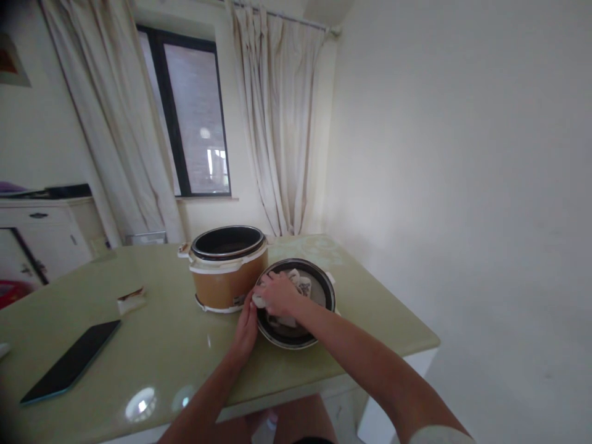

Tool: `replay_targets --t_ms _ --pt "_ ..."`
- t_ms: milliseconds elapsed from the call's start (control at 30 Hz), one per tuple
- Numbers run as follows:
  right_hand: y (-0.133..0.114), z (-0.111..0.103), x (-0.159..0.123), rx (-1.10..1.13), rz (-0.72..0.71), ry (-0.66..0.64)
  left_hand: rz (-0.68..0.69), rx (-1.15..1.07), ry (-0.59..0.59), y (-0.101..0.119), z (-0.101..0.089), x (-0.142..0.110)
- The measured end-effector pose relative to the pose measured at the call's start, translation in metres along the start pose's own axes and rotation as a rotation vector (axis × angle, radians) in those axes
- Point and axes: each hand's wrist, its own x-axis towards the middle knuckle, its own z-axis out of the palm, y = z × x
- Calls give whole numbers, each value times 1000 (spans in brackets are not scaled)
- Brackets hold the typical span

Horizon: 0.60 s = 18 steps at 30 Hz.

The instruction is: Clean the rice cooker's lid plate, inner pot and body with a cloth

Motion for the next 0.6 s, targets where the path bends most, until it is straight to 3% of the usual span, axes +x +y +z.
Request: replay_targets --t_ms 133,333,467,600 --pt "-4 -8 -16 50 -149 -44 8 -34 32 2 -2 0" --pt "0 -21 -52 23 -377 -268 17 -1 65 -2 -1 5" --pt "12 -26 -66 -120 -334 -330 19 11 49 1 1 4" --pt "36 -30 -59 -213 -147 -319 26 25 33 4 1 2"
